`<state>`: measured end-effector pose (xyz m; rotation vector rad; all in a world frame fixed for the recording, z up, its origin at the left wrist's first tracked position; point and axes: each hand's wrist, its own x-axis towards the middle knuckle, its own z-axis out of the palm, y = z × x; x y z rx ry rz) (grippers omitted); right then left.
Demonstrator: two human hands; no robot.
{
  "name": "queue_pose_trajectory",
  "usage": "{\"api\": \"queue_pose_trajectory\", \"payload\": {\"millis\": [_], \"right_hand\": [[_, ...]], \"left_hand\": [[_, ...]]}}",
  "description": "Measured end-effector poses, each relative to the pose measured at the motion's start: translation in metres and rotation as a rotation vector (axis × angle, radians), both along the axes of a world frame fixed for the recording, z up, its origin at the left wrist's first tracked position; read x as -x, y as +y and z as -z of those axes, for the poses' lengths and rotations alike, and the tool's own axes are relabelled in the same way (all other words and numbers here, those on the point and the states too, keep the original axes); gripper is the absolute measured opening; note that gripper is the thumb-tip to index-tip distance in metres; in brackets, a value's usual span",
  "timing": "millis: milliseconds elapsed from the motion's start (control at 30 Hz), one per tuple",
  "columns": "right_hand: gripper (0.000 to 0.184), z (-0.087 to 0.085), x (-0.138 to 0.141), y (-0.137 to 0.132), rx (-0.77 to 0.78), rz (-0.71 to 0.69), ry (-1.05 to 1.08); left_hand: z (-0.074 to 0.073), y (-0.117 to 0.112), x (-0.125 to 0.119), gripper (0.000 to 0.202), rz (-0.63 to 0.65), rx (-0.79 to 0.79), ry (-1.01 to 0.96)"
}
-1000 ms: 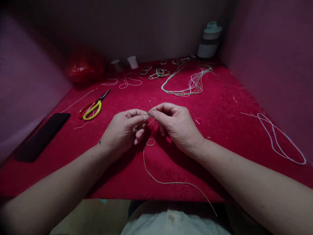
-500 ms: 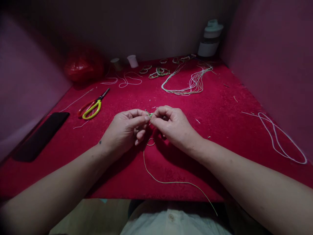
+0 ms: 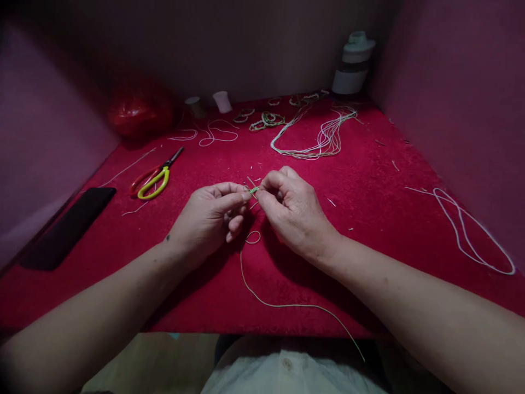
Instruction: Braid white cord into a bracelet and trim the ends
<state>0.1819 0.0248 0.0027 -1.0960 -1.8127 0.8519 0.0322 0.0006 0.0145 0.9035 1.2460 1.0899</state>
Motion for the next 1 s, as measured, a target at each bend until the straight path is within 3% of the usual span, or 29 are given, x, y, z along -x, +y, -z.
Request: {"api": "queue_pose_trajectory", "payload": {"millis": [167, 700, 767, 933, 1000], "right_hand": [[0.019, 0.001, 0.001, -0.001, -0.175, -0.005, -0.066], [0.022, 0.002, 0.002, 0.003, -0.056, -0.028, -0.1], [0.021, 0.0, 0.002, 0.004, 0.016, -0.038, -0.063], [0.018, -0.005, 0.002, 0.005, 0.411, -0.111, 0.141], [0.019, -0.008, 0.003, 0.004, 0.48, -0.089, 0.163]], "left_hand": [[0.001, 0.0, 0.0, 0.013, 0.003, 0.0, 0.01], [-0.002, -0.006, -0.006, 0.009, 0.028, -0.108, 0.219], [-0.001, -0.005, -0.005, 0.009, 0.031, -0.112, 0.211], [0.002, -0.003, 0.0, 0.008, 0.088, -0.097, 0.194], [0.002, -0.003, 0.001, 0.008, 0.087, -0.09, 0.216]]}}
